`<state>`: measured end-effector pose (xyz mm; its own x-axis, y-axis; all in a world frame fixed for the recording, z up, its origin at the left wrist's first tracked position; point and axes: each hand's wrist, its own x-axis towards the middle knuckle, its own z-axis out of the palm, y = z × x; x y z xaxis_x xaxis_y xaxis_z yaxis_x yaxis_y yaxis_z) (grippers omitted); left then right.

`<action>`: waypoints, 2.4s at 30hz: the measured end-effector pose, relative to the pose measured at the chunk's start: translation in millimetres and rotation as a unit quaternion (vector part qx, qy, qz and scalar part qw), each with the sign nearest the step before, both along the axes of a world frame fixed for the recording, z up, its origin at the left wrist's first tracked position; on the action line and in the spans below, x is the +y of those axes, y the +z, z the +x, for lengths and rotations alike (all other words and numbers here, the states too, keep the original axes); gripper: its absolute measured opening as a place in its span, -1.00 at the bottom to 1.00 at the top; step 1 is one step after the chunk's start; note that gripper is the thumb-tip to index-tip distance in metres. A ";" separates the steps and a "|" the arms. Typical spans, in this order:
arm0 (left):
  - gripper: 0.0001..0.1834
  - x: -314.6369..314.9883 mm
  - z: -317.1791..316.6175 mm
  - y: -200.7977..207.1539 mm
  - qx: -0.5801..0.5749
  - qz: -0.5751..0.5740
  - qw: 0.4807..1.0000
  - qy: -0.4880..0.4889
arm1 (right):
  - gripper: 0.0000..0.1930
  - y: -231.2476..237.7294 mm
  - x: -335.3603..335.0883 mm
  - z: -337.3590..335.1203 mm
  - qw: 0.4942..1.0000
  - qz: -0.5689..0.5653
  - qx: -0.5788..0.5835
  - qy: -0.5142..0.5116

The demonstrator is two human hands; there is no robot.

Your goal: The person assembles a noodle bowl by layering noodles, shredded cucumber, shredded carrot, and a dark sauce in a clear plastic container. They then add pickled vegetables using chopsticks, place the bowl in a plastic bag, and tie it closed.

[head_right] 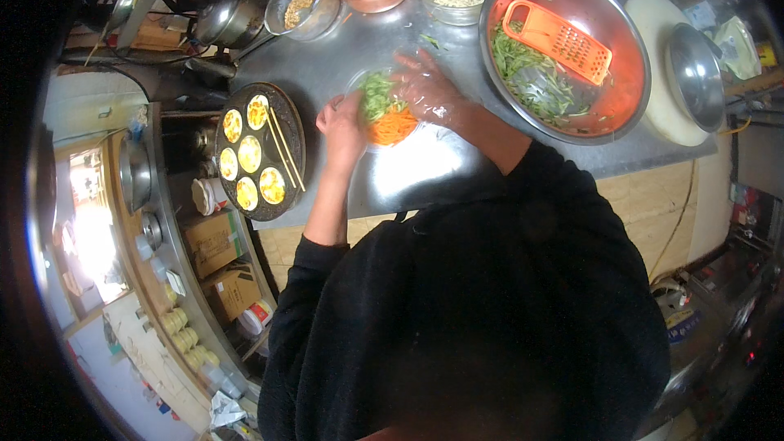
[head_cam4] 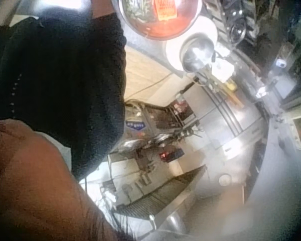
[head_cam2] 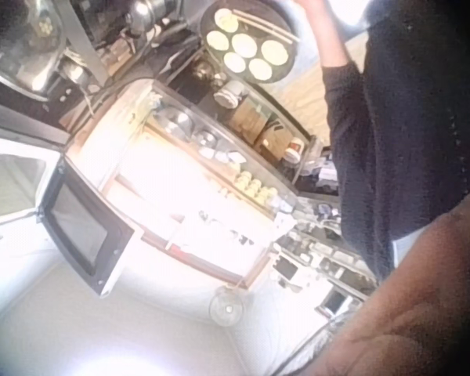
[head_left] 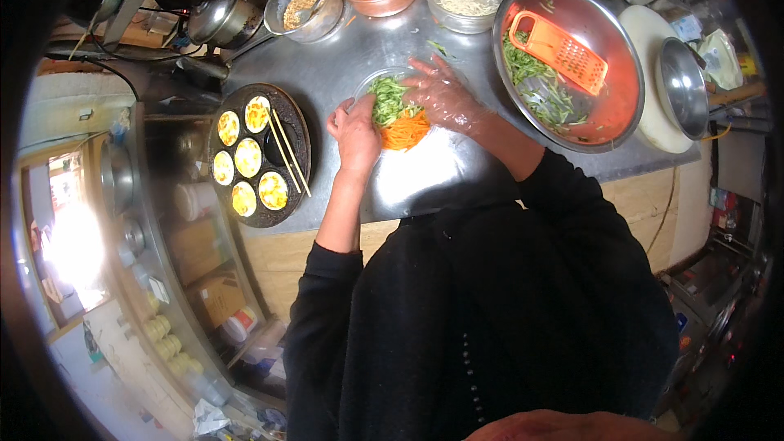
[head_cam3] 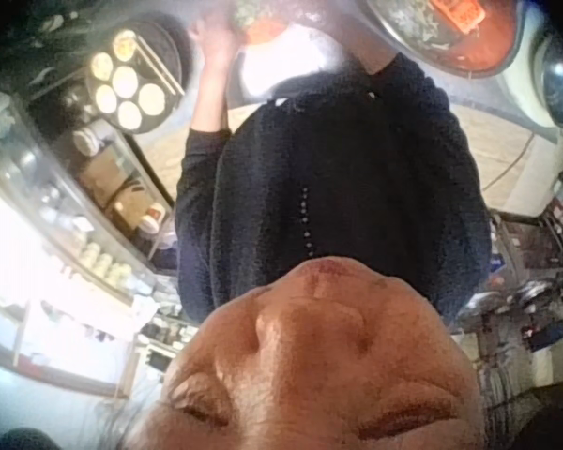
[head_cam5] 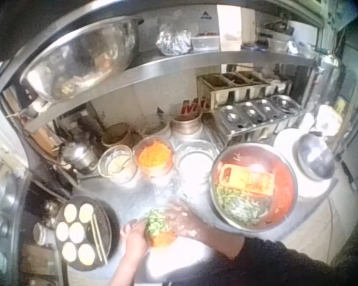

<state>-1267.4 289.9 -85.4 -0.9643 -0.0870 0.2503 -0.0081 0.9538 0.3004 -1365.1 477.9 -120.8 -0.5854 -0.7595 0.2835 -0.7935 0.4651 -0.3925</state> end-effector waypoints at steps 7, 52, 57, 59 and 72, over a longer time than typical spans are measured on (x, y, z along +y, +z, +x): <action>-0.65 -9.4 20.2 -4.5 0.057 0.108 0.988 0.095 | -0.77 -0.9 26.0 -4.4 0.984 -0.178 0.029 0.010; -0.59 316.8 848.7 -200.7 -0.322 0.488 0.327 0.742 | -0.83 142.7 -256.7 534.8 0.784 -0.224 -0.082 0.572; -0.52 263.7 875.5 -229.1 -0.235 0.503 0.297 0.777 | -0.86 149.6 -302.9 631.7 0.756 -0.220 -0.046 0.615; -0.55 201.8 886.8 -243.6 -0.312 0.466 0.483 0.673 | -0.87 146.9 -327.0 656.2 0.758 -0.223 -0.044 0.611; -0.62 -62.8 1039.6 -230.3 -0.161 0.442 0.546 0.693 | -0.90 86.7 -648.2 850.1 0.745 -0.174 -0.090 0.638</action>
